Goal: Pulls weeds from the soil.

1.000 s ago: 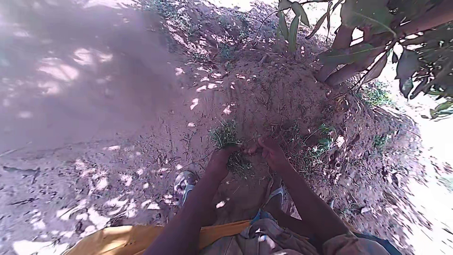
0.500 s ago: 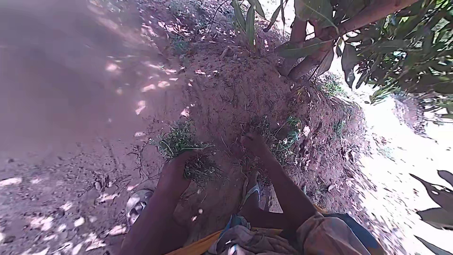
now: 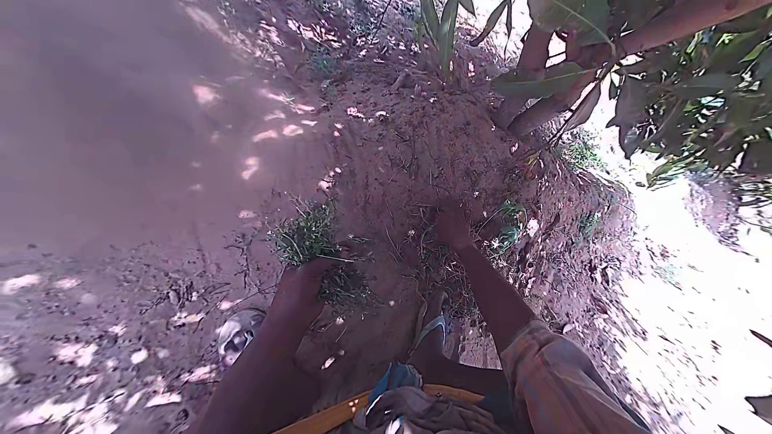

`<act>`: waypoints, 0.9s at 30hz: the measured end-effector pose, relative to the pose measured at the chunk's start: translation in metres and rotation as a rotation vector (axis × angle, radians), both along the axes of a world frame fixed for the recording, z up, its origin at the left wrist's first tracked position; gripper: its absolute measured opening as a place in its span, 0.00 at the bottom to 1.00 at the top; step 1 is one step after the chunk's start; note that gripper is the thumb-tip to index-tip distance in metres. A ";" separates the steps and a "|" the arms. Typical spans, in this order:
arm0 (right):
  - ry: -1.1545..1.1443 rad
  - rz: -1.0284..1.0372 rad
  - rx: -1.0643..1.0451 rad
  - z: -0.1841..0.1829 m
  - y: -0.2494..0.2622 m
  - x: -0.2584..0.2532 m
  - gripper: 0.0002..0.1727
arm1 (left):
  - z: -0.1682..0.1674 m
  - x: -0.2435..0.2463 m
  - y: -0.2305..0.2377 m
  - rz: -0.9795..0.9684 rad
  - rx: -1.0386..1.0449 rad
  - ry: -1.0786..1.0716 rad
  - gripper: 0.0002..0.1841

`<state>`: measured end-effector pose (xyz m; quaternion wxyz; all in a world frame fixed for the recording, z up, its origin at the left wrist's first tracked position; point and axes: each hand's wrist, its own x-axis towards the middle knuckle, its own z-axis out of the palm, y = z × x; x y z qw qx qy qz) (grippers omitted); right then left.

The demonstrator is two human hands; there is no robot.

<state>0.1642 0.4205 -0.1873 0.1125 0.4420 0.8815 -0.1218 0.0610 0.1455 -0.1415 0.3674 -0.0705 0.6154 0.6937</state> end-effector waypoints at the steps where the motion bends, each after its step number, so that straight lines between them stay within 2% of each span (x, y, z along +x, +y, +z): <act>1: 0.091 -0.072 -0.011 0.008 -0.002 0.001 0.20 | 0.001 -0.001 0.001 0.005 -0.012 -0.004 0.09; 5: 0.592 -0.317 -0.165 0.055 0.008 0.015 0.17 | 0.008 -0.001 0.003 0.006 0.003 -0.024 0.08; 8: 0.912 -0.309 -0.534 0.081 0.006 0.039 0.17 | 0.009 -0.001 0.007 0.026 0.093 -0.038 0.05; 10: 1.001 -0.299 -0.699 0.096 -0.011 0.048 0.15 | 0.013 0.000 0.006 0.012 0.159 -0.054 0.05; 13: 1.024 -0.273 -0.741 0.116 -0.058 0.056 0.13 | 0.029 0.004 0.004 -0.074 0.207 -0.104 0.04; 18: 1.026 -0.163 -0.808 0.131 -0.135 0.059 0.10 | 0.046 0.016 0.000 -0.338 0.210 -0.138 0.04; 20: 0.923 -0.023 -0.646 0.123 -0.157 0.058 0.09 | 0.049 0.023 -0.002 -0.401 0.205 -0.126 0.03; 23: 0.593 0.130 -0.376 0.123 -0.180 0.051 0.17 | 0.045 0.024 -0.006 -0.473 0.204 -0.130 0.05; 27: 0.382 0.225 -0.286 0.124 -0.194 0.038 0.18 | 0.031 0.017 -0.012 -0.499 0.150 -0.061 0.06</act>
